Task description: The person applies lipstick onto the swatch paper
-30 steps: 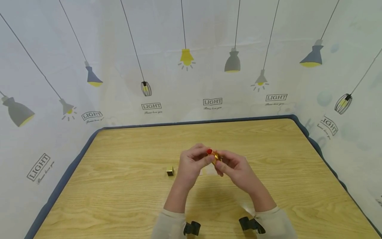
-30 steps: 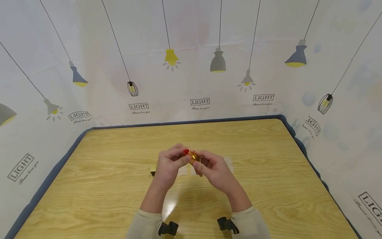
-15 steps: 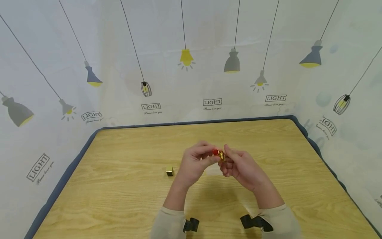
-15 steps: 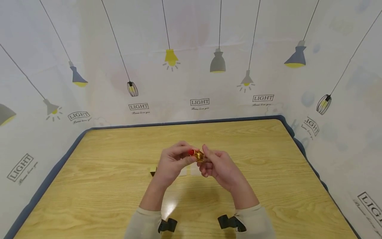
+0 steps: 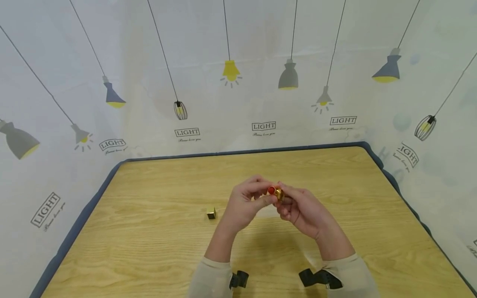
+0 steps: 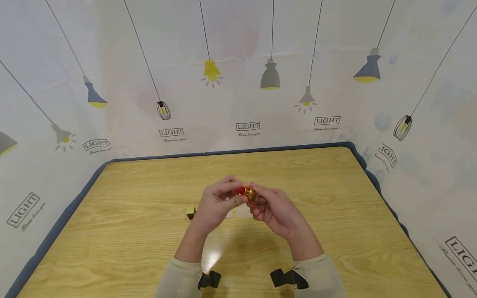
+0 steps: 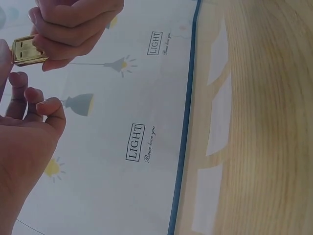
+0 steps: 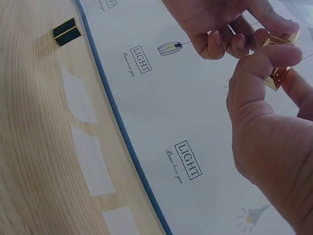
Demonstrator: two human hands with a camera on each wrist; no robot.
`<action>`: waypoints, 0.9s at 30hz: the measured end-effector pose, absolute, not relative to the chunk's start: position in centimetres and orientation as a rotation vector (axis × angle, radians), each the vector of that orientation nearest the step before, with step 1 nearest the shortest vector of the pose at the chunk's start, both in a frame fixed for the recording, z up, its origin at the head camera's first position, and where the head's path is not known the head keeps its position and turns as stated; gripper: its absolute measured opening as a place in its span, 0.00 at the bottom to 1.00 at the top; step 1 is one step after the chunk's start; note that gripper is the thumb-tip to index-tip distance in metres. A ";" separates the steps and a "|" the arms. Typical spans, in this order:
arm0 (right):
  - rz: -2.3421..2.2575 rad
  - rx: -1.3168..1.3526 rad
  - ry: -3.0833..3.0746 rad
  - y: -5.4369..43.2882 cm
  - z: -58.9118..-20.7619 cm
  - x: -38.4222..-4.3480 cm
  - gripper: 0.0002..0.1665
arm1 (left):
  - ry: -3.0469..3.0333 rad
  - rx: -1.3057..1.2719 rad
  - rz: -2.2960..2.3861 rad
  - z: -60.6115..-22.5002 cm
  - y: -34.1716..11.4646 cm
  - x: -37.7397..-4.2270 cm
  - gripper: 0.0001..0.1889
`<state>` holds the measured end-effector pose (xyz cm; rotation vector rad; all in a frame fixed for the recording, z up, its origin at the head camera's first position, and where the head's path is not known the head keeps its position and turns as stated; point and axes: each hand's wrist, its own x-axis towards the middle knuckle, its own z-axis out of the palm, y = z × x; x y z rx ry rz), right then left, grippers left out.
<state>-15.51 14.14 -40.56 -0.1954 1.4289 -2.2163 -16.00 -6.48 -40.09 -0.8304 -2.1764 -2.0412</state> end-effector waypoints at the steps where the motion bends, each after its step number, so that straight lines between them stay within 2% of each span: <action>1: -2.221 -0.192 1.427 14.1 -40.6 -15.5 0.21 | -2.179 -0.817 -2.048 -40.1 -6.4 -16.0 0.16; 5: -2.258 -0.190 1.397 14.1 -40.7 -15.5 0.20 | -2.178 -0.786 -2.052 -40.0 -6.3 -16.0 0.13; 10: -2.354 -0.169 1.310 14.1 -40.7 -15.4 0.18 | -2.169 -0.773 -2.037 -40.1 -6.2 -16.0 0.15; 16: -2.421 -0.026 1.382 14.5 -40.5 -15.6 0.14 | -2.262 -0.689 -1.994 -40.5 -6.7 -16.4 0.18; 25: -2.441 0.067 1.753 17.1 -40.3 -17.7 0.05 | -2.762 -0.613 -1.461 -41.7 -7.6 -18.4 0.24; 27: -2.412 0.042 1.879 18.0 -40.3 -18.1 0.06 | -2.866 -0.639 -1.299 -42.0 -7.4 -19.0 0.24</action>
